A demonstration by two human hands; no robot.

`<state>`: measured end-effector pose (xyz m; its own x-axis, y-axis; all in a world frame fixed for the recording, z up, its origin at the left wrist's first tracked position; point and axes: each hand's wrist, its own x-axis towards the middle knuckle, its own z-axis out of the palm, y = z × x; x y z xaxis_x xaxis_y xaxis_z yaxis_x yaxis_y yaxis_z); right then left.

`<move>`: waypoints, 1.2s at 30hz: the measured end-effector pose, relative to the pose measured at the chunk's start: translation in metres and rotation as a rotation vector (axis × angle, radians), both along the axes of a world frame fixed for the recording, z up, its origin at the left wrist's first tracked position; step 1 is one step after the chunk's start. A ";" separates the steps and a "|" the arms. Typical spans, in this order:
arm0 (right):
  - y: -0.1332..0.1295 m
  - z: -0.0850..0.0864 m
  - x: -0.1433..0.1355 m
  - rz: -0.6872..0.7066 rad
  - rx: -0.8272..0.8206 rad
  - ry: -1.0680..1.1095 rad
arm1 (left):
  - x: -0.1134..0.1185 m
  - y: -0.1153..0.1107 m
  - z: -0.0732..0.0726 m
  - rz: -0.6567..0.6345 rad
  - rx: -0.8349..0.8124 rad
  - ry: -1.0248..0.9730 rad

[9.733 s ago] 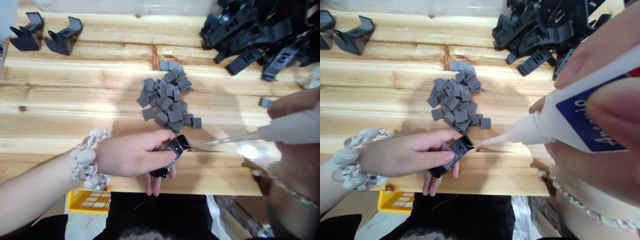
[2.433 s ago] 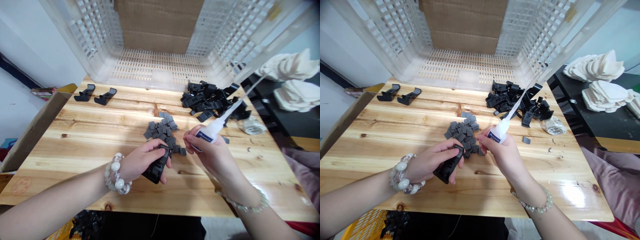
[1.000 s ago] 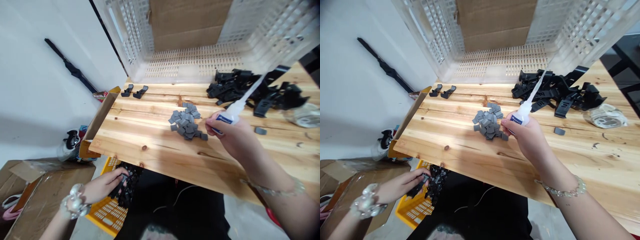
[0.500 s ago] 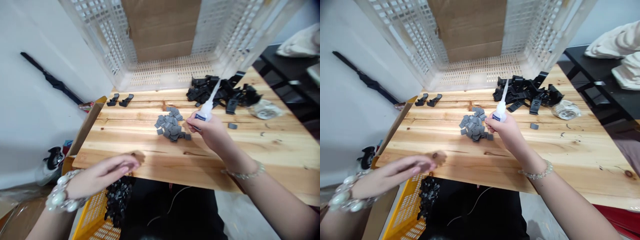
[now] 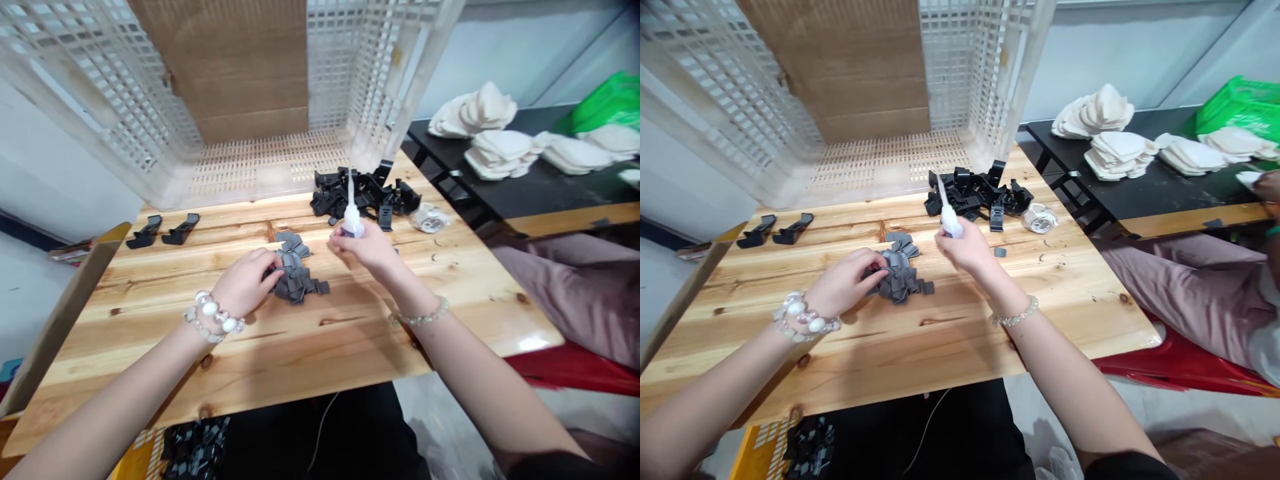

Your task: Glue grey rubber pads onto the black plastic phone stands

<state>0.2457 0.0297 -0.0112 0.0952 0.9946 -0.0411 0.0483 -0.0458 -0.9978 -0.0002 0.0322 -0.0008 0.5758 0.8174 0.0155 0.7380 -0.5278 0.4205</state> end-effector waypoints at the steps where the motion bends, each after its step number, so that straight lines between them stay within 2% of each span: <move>1: 0.005 0.001 0.013 -0.113 0.044 -0.065 | -0.003 -0.003 0.002 0.022 -0.018 -0.017; 3: 0.013 0.003 0.041 -0.305 0.082 -0.251 | -0.009 -0.009 0.006 0.098 -0.099 -0.079; 5: 0.018 0.003 0.067 -0.457 0.006 -0.494 | -0.015 -0.016 0.009 0.162 -0.200 -0.199; 6: 0.019 0.002 0.076 -0.494 -0.045 -0.621 | -0.017 -0.018 0.010 0.179 -0.249 -0.271; 9: 0.022 -0.005 0.089 -0.523 -0.103 -0.754 | -0.020 -0.024 0.011 0.174 -0.386 -0.461; 13: 0.024 -0.014 0.090 -0.496 -0.150 -0.812 | -0.020 -0.025 0.011 0.157 -0.504 -0.572; 15: 0.023 -0.012 0.086 -0.518 -0.133 -0.749 | -0.021 -0.025 0.012 0.187 -0.559 -0.612; 17: 0.019 -0.005 0.075 -0.529 -0.048 -0.633 | -0.023 -0.026 0.013 0.204 -0.625 -0.644; 18: 0.016 -0.001 0.066 -0.499 0.022 -0.548 | -0.023 -0.027 0.014 0.203 -0.651 -0.657; 20: 0.006 0.008 0.039 -0.328 0.053 -0.318 | -0.025 -0.031 0.016 0.179 -0.656 -0.669; 22: -0.006 0.015 0.009 -0.008 -0.030 -0.136 | -0.025 -0.036 0.018 0.136 -0.553 -0.644; 23: -0.012 0.018 -0.005 0.148 -0.123 -0.083 | -0.025 -0.039 0.020 0.100 -0.470 -0.618; 26: -0.028 0.021 -0.034 0.460 -0.267 -0.004 | -0.025 -0.048 0.024 -0.045 -0.221 -0.530; 29: -0.038 0.021 -0.044 0.620 -0.336 -0.004 | -0.024 -0.052 0.025 -0.154 -0.153 -0.490; 32: -0.043 0.021 -0.044 0.707 -0.350 0.010 | -0.022 -0.052 0.022 -0.222 -0.268 -0.470; 36: -0.047 0.021 -0.048 0.749 -0.414 0.077 | -0.017 -0.052 0.017 -0.224 -0.351 -0.418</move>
<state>0.1980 -0.0175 0.0096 -0.5984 0.6977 -0.3939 0.1437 -0.3902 -0.9095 -0.0177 -0.0198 0.0163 0.7381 0.6741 0.0285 0.3590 -0.4282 0.8293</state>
